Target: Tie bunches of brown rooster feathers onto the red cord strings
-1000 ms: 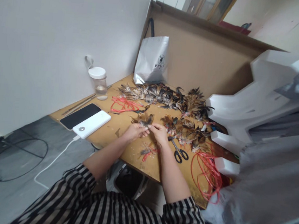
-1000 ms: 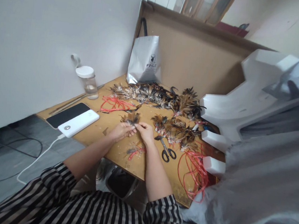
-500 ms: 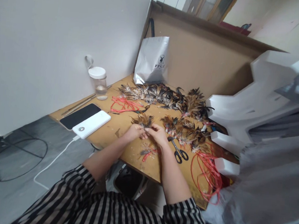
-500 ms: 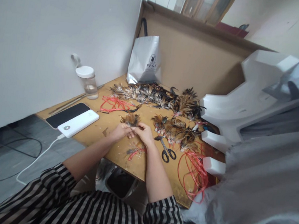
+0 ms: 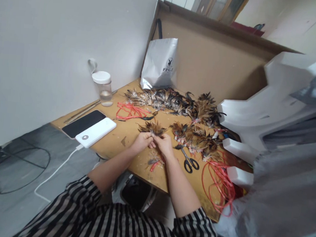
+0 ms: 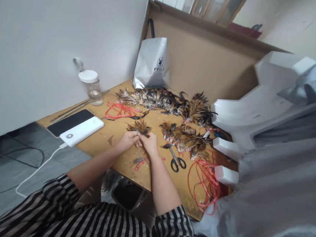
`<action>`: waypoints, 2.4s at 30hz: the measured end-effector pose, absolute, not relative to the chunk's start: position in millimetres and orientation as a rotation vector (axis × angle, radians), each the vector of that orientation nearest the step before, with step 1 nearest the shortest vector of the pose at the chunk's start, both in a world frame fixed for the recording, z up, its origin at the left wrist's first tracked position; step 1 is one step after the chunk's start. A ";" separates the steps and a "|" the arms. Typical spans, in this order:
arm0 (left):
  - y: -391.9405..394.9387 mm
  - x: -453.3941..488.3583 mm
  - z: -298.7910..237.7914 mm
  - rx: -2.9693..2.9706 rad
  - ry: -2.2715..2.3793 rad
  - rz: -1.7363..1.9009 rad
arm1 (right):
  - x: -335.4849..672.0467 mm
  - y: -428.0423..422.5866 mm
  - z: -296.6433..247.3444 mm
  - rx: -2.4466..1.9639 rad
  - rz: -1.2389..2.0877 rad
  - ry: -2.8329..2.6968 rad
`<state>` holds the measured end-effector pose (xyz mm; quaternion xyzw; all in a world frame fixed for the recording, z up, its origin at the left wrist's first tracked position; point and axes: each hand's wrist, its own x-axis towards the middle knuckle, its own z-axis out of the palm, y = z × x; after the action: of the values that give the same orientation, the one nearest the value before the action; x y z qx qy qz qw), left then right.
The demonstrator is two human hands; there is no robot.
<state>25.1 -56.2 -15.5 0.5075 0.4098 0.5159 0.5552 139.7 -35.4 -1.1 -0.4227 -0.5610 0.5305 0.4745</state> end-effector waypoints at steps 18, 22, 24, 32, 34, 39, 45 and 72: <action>-45.0 3.9 -11.7 0.713 0.969 1.451 | 171.4 -7.5 -10.3 -1.170 1.094 -1.160; -40.6 -8.8 -16.1 0.567 0.863 1.512 | 181.8 0.3 -19.4 -1.307 0.861 -1.420; -40.0 -10.1 -17.9 0.546 0.831 1.503 | 180.6 -2.7 -19.9 -1.421 0.746 -1.627; -44.8 -2.1 -16.1 0.568 0.805 1.386 | 158.0 -25.2 -0.7 -1.816 0.117 -2.178; -46.5 -2.2 -14.7 0.569 0.807 1.376 | 159.1 -23.7 0.3 -1.880 0.110 -2.131; -49.3 -3.1 -13.0 0.576 0.790 1.363 | 172.7 -13.5 -3.9 -1.674 0.675 -1.742; -50.4 -1.4 -14.5 0.589 0.781 1.327 | 158.4 -20.4 2.1 -1.129 1.359 -1.220; -52.1 -3.5 -14.7 0.547 0.690 1.314 | 151.4 -33.2 4.3 -1.151 1.358 -1.535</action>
<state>-3.5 -52.1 -14.7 0.2460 0.3103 0.5904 0.7033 151.4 -33.2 4.3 -0.4519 -0.6026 0.5331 0.3853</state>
